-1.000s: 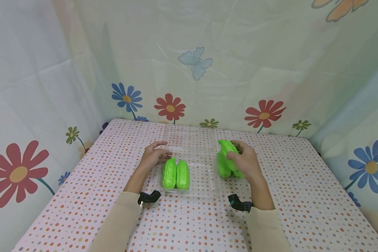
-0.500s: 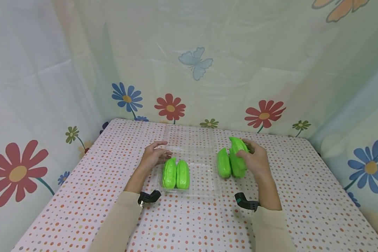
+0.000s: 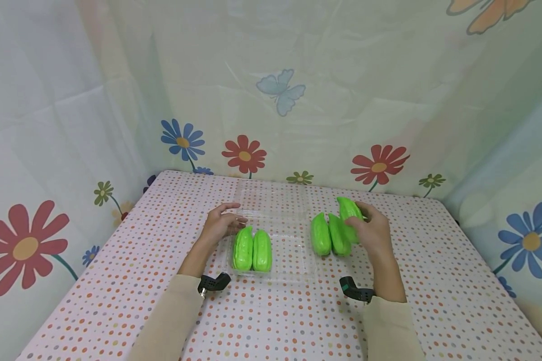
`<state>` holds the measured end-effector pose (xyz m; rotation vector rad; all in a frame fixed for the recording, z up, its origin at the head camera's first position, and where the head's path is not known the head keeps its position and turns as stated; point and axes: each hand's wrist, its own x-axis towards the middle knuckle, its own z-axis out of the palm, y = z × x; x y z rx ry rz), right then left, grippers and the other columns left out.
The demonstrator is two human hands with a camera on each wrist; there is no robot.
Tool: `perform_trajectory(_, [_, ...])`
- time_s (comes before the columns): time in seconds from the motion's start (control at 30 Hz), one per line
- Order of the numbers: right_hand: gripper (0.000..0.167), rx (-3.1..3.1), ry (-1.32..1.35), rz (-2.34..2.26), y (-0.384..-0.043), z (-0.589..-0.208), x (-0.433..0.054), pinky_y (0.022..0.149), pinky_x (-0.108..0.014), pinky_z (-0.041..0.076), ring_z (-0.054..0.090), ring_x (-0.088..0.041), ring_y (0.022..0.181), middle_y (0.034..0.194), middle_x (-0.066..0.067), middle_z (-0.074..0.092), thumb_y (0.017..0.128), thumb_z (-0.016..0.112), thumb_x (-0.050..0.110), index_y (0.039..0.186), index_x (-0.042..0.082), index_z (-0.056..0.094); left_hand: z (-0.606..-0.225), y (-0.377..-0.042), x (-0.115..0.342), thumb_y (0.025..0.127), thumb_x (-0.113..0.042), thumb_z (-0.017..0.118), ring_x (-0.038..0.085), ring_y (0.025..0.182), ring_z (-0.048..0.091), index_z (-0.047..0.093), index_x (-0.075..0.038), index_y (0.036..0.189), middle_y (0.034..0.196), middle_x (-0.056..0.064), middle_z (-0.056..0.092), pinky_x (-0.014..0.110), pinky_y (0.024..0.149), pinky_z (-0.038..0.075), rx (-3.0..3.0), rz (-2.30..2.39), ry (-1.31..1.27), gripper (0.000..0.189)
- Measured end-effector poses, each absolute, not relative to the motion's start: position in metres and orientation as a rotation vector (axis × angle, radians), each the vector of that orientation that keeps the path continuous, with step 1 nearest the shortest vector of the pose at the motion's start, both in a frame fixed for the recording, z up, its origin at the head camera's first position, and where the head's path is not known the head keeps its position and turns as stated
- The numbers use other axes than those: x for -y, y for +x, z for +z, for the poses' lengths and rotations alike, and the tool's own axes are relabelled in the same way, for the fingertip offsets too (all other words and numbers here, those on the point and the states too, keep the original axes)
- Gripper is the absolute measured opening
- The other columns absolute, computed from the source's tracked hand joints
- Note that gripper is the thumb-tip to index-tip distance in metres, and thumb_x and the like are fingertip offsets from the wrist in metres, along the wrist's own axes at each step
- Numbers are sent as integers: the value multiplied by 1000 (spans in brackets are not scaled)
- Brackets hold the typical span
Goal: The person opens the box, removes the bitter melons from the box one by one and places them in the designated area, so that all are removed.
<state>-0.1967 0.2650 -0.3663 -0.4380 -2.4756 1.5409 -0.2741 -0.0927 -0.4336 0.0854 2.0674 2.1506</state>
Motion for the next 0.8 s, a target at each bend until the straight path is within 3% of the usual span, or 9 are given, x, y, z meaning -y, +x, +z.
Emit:
perform_trajectory(0.37, [64, 2468, -489, 1524, -199, -375, -271, 114, -52, 36, 38, -36, 144, 161, -16, 37, 97, 58, 16, 157, 8, 37, -433, -273, 93, 90, 1, 50, 29, 97, 75, 52, -4, 145, 117, 30, 69, 29, 73, 58, -2064, 2146, 92, 55])
perform_trajectory(0.8, [65, 2484, -487, 1520, -200, -380, -278, 110, -51, 41, 42, -37, 139, 159, -20, 38, 99, 55, 15, 159, 8, 31, -436, -274, 94, 89, -1, 53, 33, 100, 73, 53, -6, 144, 115, 26, 71, 32, 75, 59, -2092, 2133, 82, 55])
